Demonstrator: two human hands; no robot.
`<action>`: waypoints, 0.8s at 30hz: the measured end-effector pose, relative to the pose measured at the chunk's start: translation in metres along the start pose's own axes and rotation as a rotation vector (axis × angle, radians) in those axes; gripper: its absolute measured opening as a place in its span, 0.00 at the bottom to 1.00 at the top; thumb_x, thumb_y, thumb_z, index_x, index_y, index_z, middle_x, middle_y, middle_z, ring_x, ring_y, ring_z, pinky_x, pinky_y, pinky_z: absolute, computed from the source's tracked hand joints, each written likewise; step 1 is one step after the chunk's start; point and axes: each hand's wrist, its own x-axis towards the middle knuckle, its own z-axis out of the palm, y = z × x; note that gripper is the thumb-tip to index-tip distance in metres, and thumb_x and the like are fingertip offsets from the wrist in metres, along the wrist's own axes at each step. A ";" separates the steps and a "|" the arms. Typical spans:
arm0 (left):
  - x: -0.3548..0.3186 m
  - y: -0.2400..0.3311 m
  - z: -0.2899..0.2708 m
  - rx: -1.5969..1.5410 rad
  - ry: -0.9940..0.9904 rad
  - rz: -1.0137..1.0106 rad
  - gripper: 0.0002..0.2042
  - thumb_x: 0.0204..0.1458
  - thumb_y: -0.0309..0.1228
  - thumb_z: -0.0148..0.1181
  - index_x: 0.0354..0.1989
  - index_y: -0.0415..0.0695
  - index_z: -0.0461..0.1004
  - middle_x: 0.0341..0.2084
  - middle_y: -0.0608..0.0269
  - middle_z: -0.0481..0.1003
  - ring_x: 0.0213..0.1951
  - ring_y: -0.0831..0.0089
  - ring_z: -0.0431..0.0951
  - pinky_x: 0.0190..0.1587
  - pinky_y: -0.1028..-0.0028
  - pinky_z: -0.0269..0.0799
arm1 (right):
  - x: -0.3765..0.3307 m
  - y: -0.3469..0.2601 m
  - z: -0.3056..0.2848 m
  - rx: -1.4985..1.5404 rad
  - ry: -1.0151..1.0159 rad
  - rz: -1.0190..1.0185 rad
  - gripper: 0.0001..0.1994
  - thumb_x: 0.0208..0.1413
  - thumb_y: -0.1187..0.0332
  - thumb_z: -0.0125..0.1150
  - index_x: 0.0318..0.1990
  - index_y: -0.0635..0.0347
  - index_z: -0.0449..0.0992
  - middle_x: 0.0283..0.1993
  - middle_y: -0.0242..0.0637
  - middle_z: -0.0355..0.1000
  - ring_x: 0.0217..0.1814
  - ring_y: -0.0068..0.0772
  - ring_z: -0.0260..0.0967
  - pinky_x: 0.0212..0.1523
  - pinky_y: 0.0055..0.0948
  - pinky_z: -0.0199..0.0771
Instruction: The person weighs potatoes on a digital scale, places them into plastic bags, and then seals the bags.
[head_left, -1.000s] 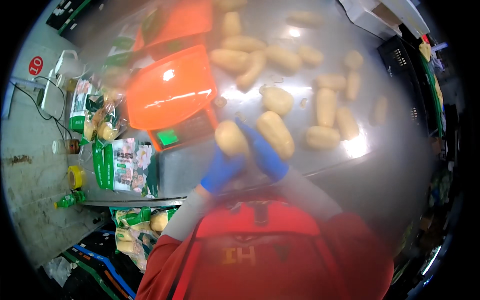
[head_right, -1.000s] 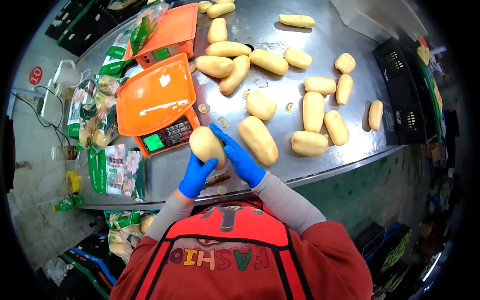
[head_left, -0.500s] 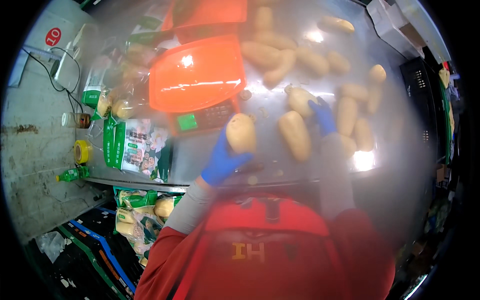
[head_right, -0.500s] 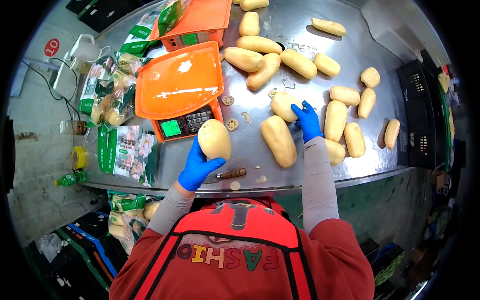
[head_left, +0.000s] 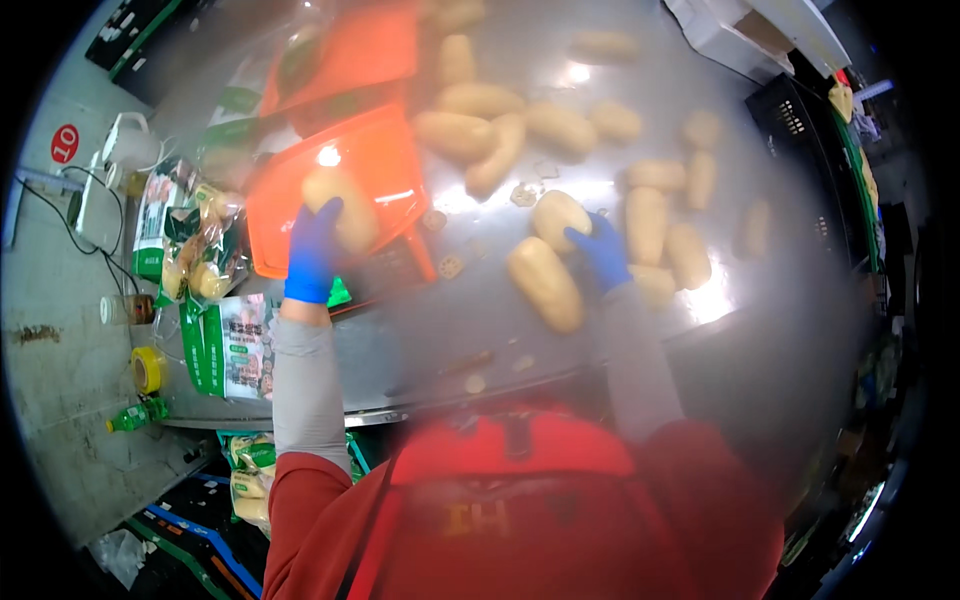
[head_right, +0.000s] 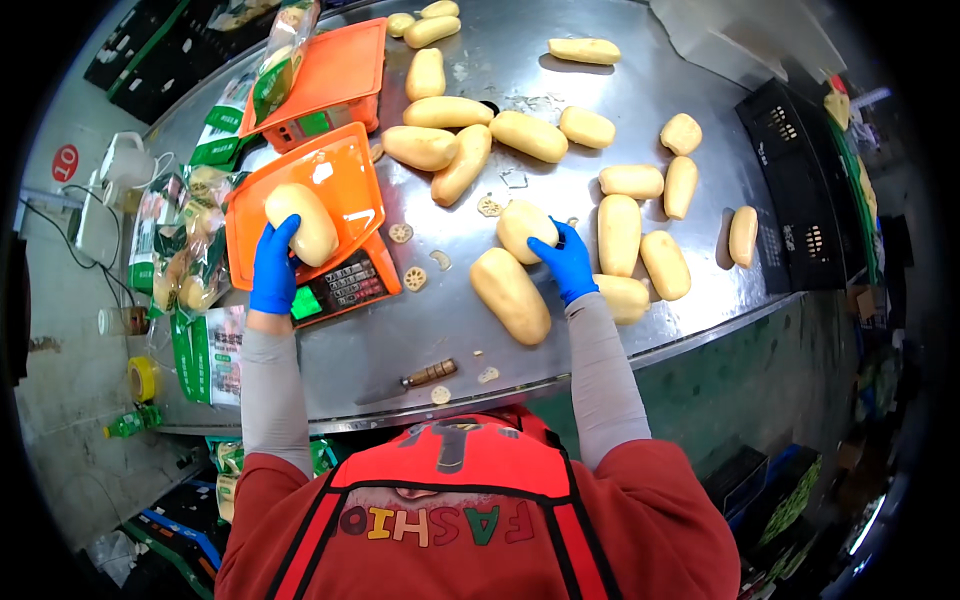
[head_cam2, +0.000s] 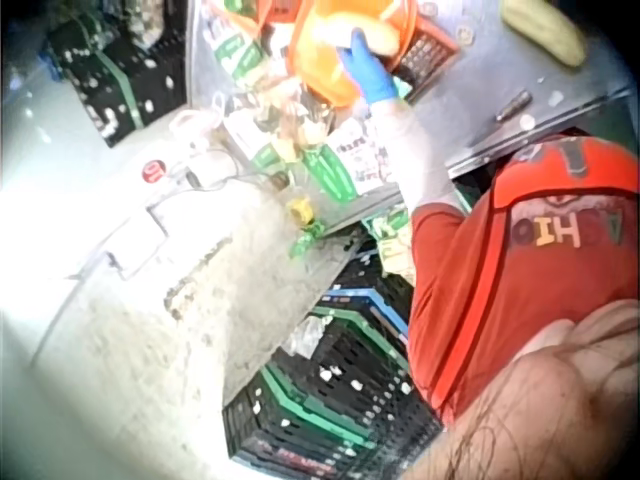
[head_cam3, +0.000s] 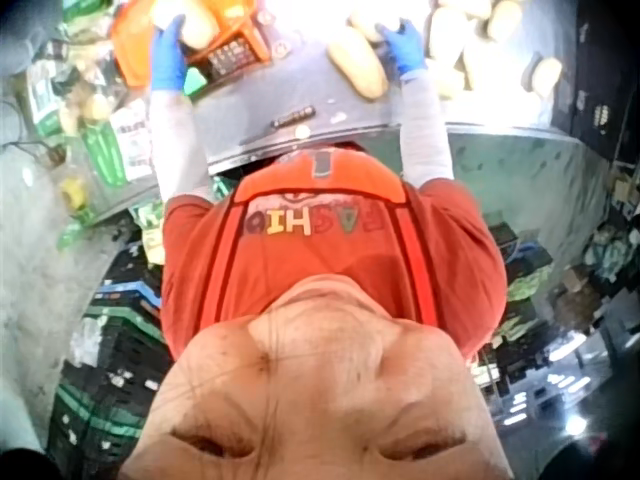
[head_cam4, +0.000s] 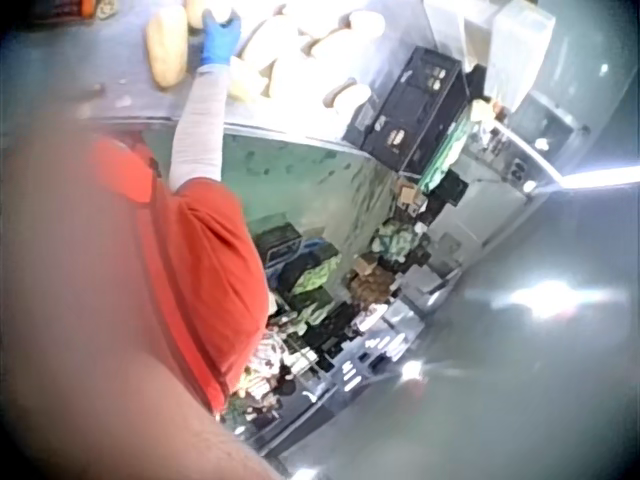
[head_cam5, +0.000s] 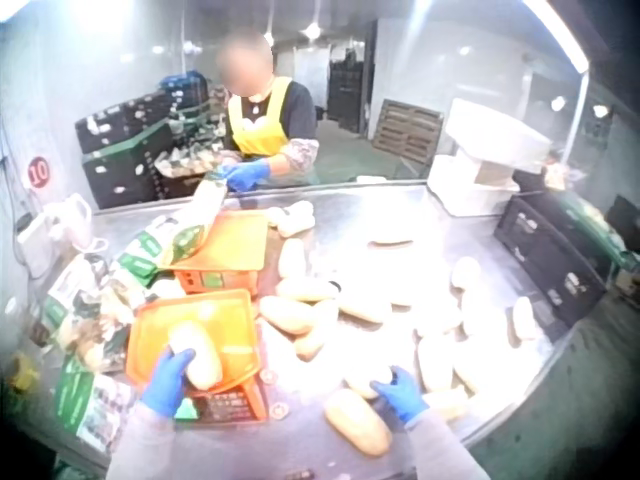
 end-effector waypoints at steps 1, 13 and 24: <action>0.006 -0.001 0.001 0.018 0.021 0.019 0.22 0.49 0.33 0.55 0.51 0.38 0.60 0.41 0.58 0.68 0.42 0.70 0.69 0.41 0.72 0.69 | -0.001 0.002 0.000 0.014 0.010 -0.005 0.32 0.38 0.67 0.69 0.53 0.66 0.62 0.48 0.42 0.65 0.49 0.32 0.64 0.48 0.28 0.67; 0.029 -0.027 -0.037 0.744 0.182 0.492 0.21 0.54 0.30 0.47 0.56 0.38 0.59 0.50 0.54 0.65 0.51 0.68 0.65 0.53 0.72 0.59 | -0.064 -0.073 0.043 0.163 0.002 -0.222 0.33 0.41 0.72 0.66 0.56 0.66 0.58 0.56 0.42 0.59 0.55 0.33 0.59 0.54 0.29 0.62; -0.098 -0.021 0.085 0.312 -0.264 0.401 0.30 0.42 0.29 0.62 0.55 0.40 0.59 0.51 0.58 0.63 0.50 0.68 0.65 0.52 0.71 0.62 | -0.117 -0.110 0.110 -0.115 -0.342 -0.415 0.36 0.39 0.68 0.68 0.56 0.63 0.55 0.60 0.43 0.55 0.58 0.35 0.56 0.56 0.30 0.59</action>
